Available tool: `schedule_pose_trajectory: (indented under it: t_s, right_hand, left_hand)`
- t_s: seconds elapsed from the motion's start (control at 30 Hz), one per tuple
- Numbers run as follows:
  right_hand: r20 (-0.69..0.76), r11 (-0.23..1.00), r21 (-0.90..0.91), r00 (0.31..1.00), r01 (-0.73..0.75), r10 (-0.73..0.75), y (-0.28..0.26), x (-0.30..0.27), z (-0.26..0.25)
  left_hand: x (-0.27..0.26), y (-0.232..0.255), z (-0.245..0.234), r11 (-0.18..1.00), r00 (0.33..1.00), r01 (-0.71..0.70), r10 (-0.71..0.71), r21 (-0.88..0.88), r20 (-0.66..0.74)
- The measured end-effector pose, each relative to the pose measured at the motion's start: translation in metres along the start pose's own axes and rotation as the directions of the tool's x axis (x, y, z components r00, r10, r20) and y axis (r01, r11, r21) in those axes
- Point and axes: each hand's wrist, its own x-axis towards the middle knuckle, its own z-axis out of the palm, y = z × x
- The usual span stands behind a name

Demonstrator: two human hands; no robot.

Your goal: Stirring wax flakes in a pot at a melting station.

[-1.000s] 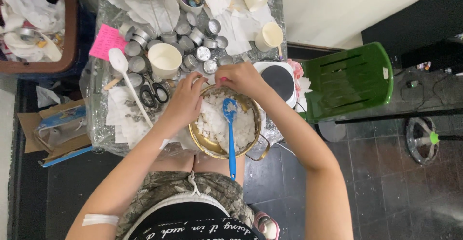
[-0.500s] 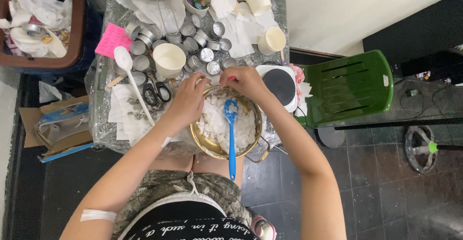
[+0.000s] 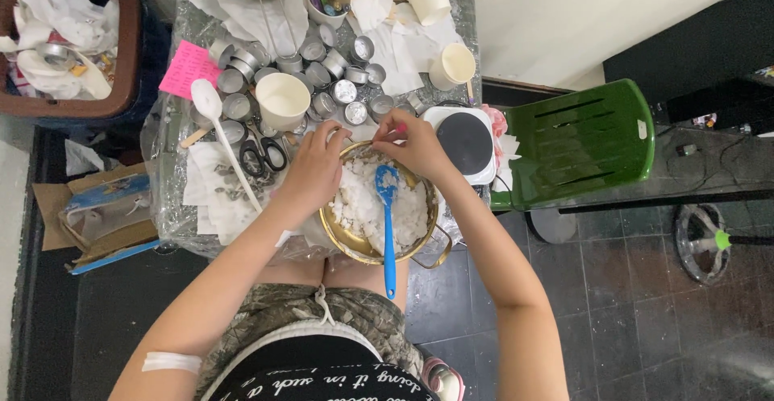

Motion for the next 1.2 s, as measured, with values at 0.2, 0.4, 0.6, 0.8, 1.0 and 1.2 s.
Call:
schedule_pose_trajectory:
  t_s: [0.2,0.4,0.6,0.8,1.0,1.2]
  right_hand:
    - [-0.043,0.916,-0.396,0.998,-0.059,0.046,-0.017,-0.013,-0.015]
    - [-0.005,0.685,-0.71,0.971,0.166,-0.24,-0.022,-0.013,0.003]
    - [0.13,0.667,-0.69,0.954,0.282,-0.268,-0.028,-0.007,-0.002]
    - [0.14,0.666,-0.731,0.988,0.149,-0.068,-0.025,-0.011,-0.01]
    - [0.149,0.645,-0.742,0.983,0.182,-0.106,-0.033,-0.013,-0.01]
    - [0.146,0.628,-0.748,0.977,0.213,-0.157,-0.026,-0.012,-0.017]
  left_hand:
    - [0.0,0.003,-0.003,1.0,1.0,0.009,-0.009,-0.019,-0.003]
    - [0.0,-0.002,0.003,1.0,1.0,0.003,-0.003,0.005,-0.019]
    - [0.0,-0.006,0.007,1.0,0.999,0.007,-0.006,0.006,-0.035]
    - [-0.002,-0.008,0.01,1.0,0.998,-0.011,0.011,0.006,-0.056]
    - [0.0,-0.005,0.006,1.0,1.0,0.021,-0.021,-0.007,-0.022]
    - [0.0,-0.004,0.005,0.999,0.999,0.031,-0.031,-0.013,-0.021]
